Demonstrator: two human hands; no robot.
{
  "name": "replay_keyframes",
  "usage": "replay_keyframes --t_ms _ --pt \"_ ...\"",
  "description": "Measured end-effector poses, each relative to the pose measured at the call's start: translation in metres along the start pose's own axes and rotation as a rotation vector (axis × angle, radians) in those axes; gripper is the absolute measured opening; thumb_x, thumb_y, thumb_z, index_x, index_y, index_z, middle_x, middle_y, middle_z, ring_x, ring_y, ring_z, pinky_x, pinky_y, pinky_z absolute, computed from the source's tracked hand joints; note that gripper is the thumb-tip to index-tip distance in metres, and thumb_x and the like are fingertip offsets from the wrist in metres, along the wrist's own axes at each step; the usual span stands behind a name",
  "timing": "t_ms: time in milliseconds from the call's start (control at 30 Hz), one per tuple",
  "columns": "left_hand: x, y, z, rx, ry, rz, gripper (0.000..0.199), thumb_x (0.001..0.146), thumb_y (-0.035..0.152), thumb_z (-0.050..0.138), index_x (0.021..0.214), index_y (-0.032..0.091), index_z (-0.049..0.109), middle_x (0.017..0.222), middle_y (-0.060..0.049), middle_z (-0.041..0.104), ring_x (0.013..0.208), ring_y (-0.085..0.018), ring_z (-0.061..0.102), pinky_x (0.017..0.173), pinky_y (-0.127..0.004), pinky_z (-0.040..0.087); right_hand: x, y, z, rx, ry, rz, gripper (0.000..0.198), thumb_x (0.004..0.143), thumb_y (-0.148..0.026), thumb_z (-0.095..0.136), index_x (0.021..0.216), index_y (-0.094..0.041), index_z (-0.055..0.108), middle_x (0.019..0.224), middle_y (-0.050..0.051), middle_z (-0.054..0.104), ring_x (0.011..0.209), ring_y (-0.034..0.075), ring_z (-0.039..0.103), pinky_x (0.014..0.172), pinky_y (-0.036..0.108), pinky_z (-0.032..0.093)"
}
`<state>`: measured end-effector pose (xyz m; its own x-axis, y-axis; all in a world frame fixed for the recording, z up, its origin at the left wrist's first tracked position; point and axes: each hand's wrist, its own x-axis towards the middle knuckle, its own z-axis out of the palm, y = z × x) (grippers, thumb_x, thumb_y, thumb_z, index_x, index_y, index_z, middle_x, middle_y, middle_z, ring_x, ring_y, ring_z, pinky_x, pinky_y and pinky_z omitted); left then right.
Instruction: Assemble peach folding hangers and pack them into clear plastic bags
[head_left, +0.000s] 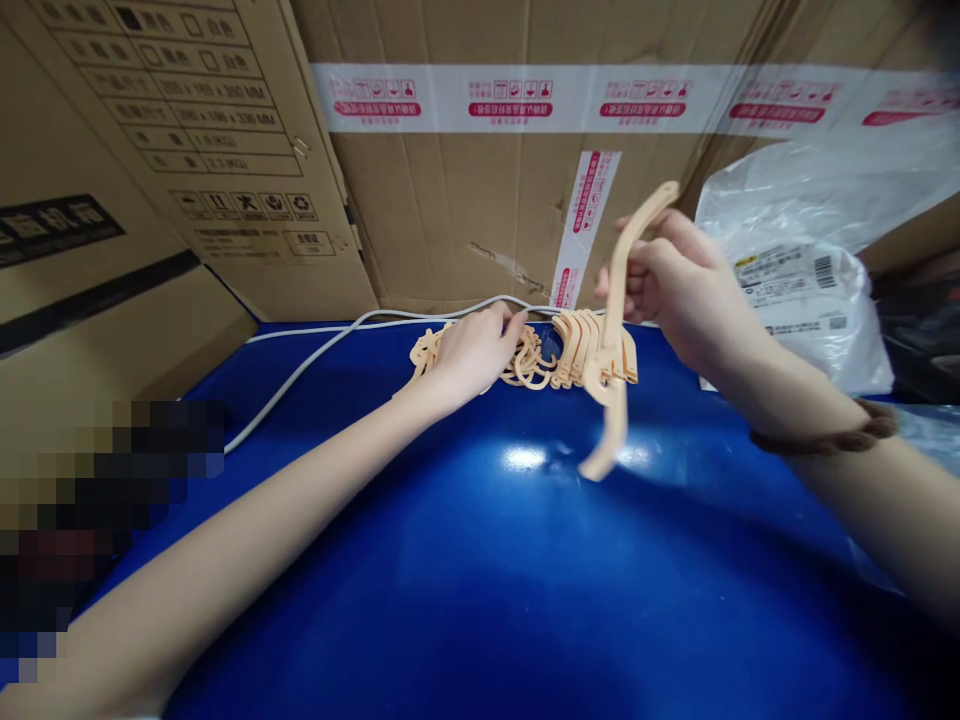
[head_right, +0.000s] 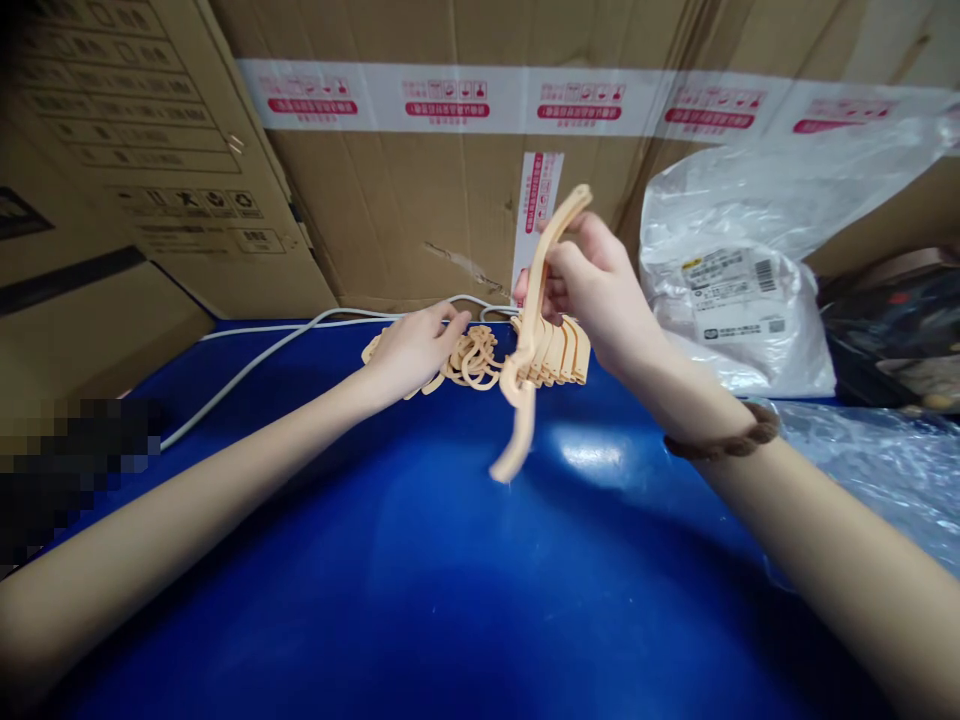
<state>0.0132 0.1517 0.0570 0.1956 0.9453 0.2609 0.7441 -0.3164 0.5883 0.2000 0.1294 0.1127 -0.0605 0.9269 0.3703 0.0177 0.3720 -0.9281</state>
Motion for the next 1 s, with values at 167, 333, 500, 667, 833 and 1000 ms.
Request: replay_keyframes --t_ms 167,333,500,667,833,1000 --pt "-0.019 0.021 -0.025 -0.819 -0.419 -0.175 0.048 0.103 0.041 0.035 0.077 0.013 0.063 0.078 -0.007 0.066 0.069 -0.014 0.065 0.063 -0.024 0.050 0.006 0.006 -0.009 -0.040 0.185 -0.236 0.025 0.075 -0.009 0.063 0.082 -0.024 0.045 0.078 0.002 0.071 0.068 0.014 0.064 0.057 0.026 0.044" --pt "-0.027 0.025 -0.037 -1.100 -0.264 -0.304 0.018 0.099 0.011 0.042 0.088 0.012 0.057 0.069 0.000 0.058 0.043 -0.005 0.049 0.039 -0.016 0.038 0.003 0.009 -0.019 -0.740 -0.006 -0.440 0.004 0.083 -0.022 0.066 0.086 -0.021 0.063 0.096 0.008 0.073 0.088 0.023 0.068 0.076 0.037 0.049" --pt "-0.032 0.028 -0.037 -1.036 -0.382 -0.314 0.024 0.103 0.021 0.035 0.090 0.014 0.054 0.055 0.006 0.045 0.032 -0.002 0.030 0.031 -0.013 0.015 -0.013 0.011 -0.003 -1.434 -0.259 -0.645 0.023 0.098 -0.024 0.044 0.104 -0.018 0.066 0.097 0.011 0.073 0.087 0.026 0.067 0.059 0.033 0.039" --pt "-0.038 0.033 -0.025 -0.715 -0.142 -0.234 0.029 0.103 0.020 0.035 0.080 0.016 0.051 0.051 0.007 0.039 0.035 -0.004 0.029 0.037 -0.016 0.019 -0.019 0.020 0.012 -1.280 -0.315 -0.303 0.018 0.090 -0.010 0.046 0.095 -0.014 0.062 0.079 0.011 0.070 0.065 0.021 0.062 0.052 0.030 0.029" --pt "-0.030 0.019 -0.022 -0.415 0.130 0.031 0.027 0.100 0.021 0.040 0.077 0.017 0.054 0.060 0.003 0.050 0.047 -0.008 0.042 0.047 -0.020 0.031 0.004 0.028 -0.003 -0.742 -0.290 0.058 0.028 0.100 -0.024 0.034 0.083 -0.018 0.056 0.056 0.000 0.056 0.041 0.012 0.044 0.045 0.027 0.032" --pt "-0.006 -0.018 -0.040 -0.101 0.030 -0.172 0.023 0.092 0.023 0.051 0.078 0.016 0.068 0.054 0.003 0.049 0.049 -0.012 0.045 0.053 -0.025 0.031 0.031 0.026 -0.030 -0.556 -0.146 -0.049 0.027 0.098 -0.037 0.047 0.088 -0.018 0.064 0.064 -0.002 0.048 0.055 0.011 0.042 0.055 0.026 0.036"
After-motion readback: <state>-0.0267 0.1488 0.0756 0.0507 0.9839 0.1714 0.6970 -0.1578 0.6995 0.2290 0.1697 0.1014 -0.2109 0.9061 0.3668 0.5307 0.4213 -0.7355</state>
